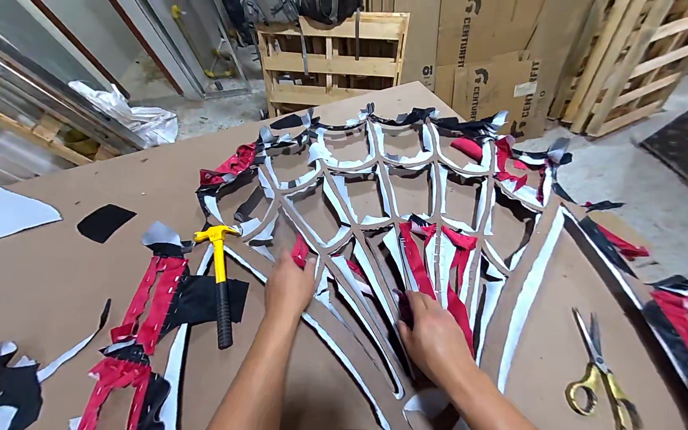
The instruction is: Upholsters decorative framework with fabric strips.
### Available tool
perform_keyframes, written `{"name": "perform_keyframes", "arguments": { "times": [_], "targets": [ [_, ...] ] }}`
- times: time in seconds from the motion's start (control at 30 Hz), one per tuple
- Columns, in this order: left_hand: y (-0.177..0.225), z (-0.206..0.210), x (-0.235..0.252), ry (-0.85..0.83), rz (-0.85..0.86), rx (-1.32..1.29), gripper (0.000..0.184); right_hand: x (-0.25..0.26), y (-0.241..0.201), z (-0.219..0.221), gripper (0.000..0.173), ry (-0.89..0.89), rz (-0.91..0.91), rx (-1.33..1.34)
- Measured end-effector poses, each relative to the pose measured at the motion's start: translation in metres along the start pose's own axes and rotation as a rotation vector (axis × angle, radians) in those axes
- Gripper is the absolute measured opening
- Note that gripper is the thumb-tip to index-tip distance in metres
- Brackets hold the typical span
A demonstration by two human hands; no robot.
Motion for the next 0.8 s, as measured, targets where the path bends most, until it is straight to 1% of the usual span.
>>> {"name": "perform_keyframes", "arguments": {
  "times": [0.03, 0.1, 0.13, 0.2, 0.27, 0.3, 0.33, 0.4, 0.47, 0.57, 0.63, 0.7, 0.8],
  "targets": [
    [0.011, -0.001, 0.012, -0.044, -0.065, 0.053, 0.068, 0.006, -0.004, 0.002, 0.055, -0.027, 0.000, -0.032],
    [0.024, -0.003, 0.031, -0.135, -0.169, 0.135, 0.071, 0.015, -0.012, 0.012, 0.057, 0.024, -0.020, -0.107],
    [0.026, -0.004, 0.039, -0.186, -0.196, 0.155, 0.072, 0.018, -0.016, 0.015, 0.057, 0.045, -0.023, -0.138],
    [0.022, -0.001, 0.053, -0.263, -0.223, 0.174, 0.073, 0.022, -0.022, 0.017, 0.058, 0.007, -0.014, -0.171],
    [0.018, 0.003, 0.061, -0.318, -0.236, 0.113, 0.075, 0.026, -0.026, 0.019, 0.061, -0.029, -0.022, -0.206],
    [0.016, 0.006, 0.064, -0.339, -0.247, 0.030, 0.076, 0.028, -0.028, 0.022, 0.062, -0.028, -0.025, -0.221],
    [0.014, 0.011, 0.065, -0.330, -0.265, -0.063, 0.076, 0.030, -0.029, 0.024, 0.060, -0.022, -0.026, -0.231],
    [0.009, 0.019, 0.062, -0.236, -0.296, -0.262, 0.072, 0.034, -0.031, 0.028, 0.048, -0.015, -0.016, -0.241],
    [0.010, 0.025, 0.059, -0.150, -0.300, -0.430, 0.065, 0.040, -0.032, 0.021, 0.036, -0.101, 0.021, -0.220],
    [0.016, 0.033, 0.060, -0.079, -0.268, -0.564, 0.062, 0.050, -0.032, 0.002, 0.033, -0.276, 0.108, -0.148],
    [0.019, 0.039, 0.064, -0.078, -0.222, -0.622, 0.064, 0.053, -0.030, -0.010, 0.034, -0.358, 0.158, -0.119],
    [0.026, 0.040, 0.062, -0.126, -0.175, -0.550, 0.065, 0.055, -0.026, -0.015, 0.037, -0.410, 0.174, -0.092],
    [0.038, 0.034, 0.052, -0.274, -0.133, -0.174, 0.057, 0.053, -0.021, -0.012, 0.039, -0.413, 0.172, -0.073]
  ]
}}
Point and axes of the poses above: each hand's wrist, its own x-axis towards the middle knuckle, its own z-axis out of the palm, y = z × x, the point moved 2 cm from there along x, towards the middle knuckle, and after that the axes turned 6 degrees about -y, right-handed, at the moved point
